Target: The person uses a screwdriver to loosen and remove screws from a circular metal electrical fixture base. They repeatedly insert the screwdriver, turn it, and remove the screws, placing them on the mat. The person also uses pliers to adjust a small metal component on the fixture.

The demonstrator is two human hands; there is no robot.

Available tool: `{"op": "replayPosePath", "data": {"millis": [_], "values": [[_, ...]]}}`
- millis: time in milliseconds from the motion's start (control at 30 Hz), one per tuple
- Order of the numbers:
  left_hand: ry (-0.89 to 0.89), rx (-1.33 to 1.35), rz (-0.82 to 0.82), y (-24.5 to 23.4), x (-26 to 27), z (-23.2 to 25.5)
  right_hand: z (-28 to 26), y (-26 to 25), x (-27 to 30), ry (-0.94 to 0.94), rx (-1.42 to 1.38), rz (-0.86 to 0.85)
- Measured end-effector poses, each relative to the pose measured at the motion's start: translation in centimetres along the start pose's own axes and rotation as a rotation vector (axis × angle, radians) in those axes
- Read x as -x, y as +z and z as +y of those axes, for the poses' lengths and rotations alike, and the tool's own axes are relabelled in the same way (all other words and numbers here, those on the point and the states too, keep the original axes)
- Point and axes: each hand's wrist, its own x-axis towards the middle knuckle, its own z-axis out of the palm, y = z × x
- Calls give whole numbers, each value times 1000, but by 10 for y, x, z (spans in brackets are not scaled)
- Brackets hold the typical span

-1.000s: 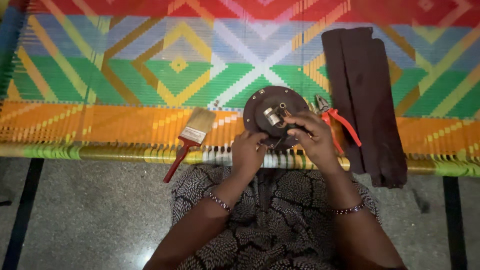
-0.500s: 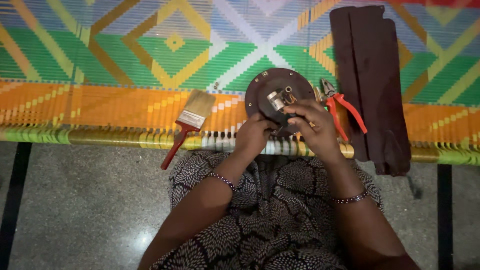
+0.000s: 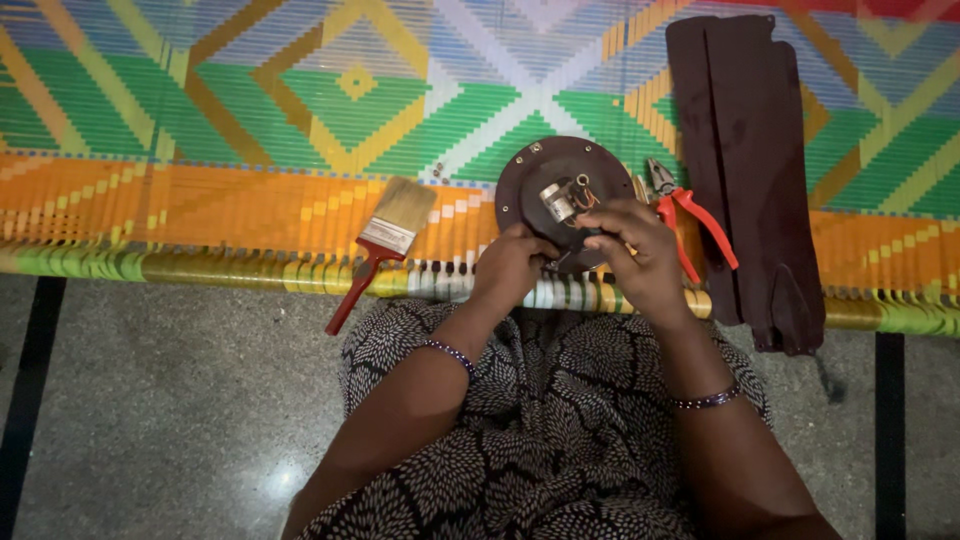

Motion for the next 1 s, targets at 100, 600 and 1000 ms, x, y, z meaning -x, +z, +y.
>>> {"op": "replayPosePath", "data": {"millis": [100,600,1000], "values": [[-29,-14,-34,-3,0,2,-1,0,1,-71,98,0],[-38,20,-33,-3,-1,2,-3,0,2,-40,133,-13],[-24,-18,-48,0,-2,-3,-13,2,2,-92,130,-83]]}}
